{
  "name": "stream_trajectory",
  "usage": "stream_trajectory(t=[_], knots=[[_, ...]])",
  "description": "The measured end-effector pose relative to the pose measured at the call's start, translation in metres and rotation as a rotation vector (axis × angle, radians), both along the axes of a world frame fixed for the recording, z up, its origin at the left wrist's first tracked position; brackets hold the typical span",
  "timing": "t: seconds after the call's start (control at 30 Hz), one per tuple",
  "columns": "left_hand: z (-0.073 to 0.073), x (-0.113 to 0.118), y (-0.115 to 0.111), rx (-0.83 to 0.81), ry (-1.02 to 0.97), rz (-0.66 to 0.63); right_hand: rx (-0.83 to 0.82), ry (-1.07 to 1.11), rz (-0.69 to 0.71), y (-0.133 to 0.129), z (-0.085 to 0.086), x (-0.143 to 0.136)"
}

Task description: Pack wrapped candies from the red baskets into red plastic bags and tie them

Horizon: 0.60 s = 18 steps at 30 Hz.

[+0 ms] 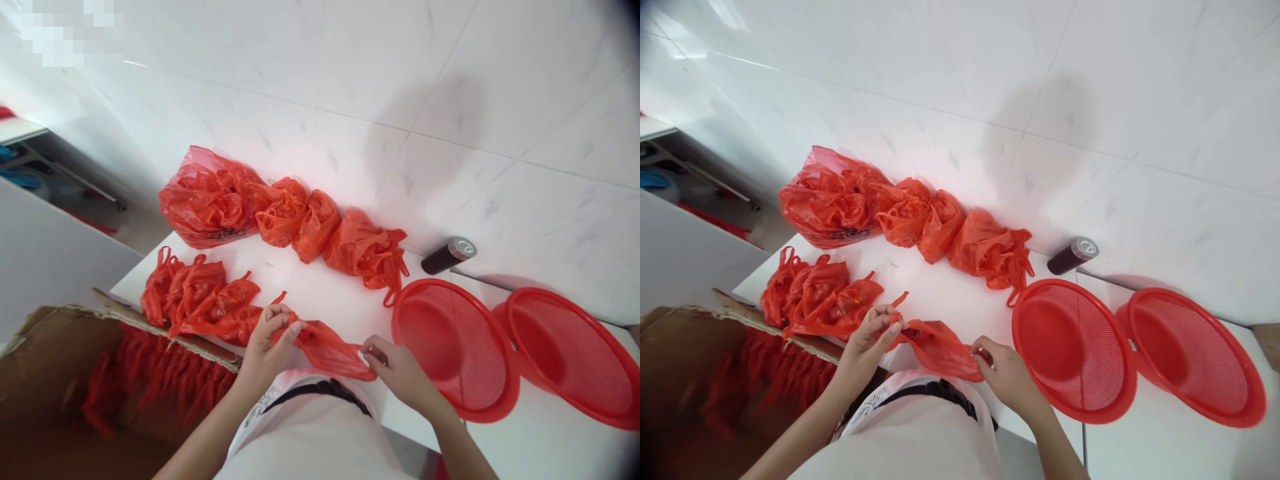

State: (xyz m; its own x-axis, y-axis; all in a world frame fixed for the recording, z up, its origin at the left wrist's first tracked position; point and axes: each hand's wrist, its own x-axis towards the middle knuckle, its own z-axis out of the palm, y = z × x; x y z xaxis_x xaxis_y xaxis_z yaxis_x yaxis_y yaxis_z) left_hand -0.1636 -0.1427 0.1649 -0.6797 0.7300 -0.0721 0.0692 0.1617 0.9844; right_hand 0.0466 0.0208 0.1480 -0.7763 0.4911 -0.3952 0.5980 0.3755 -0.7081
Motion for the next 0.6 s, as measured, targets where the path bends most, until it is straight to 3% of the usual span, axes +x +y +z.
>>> stream_trajectory(t=[0.13,0.27,0.37,0.5,0.6], knots=[[0.001,-0.003,-0.007,0.029,0.058,-0.025,-0.121,0.200,-0.061,-0.002,0.030,-0.004],[0.009,0.006,-0.007,0.023,0.057,-0.327,-0.013,0.322,-0.014,-0.015,0.054,-0.019],[0.005,0.022,0.006,-0.038,0.012,-0.575,0.064,0.424,0.159,-0.030,0.068,-0.036],[-0.008,0.037,0.024,-0.106,0.149,-0.854,0.076,0.606,0.334,-0.042,0.075,-0.053],[-0.003,0.035,0.026,-0.116,0.030,-0.821,0.047,0.581,0.227,-0.035,0.068,-0.053]])
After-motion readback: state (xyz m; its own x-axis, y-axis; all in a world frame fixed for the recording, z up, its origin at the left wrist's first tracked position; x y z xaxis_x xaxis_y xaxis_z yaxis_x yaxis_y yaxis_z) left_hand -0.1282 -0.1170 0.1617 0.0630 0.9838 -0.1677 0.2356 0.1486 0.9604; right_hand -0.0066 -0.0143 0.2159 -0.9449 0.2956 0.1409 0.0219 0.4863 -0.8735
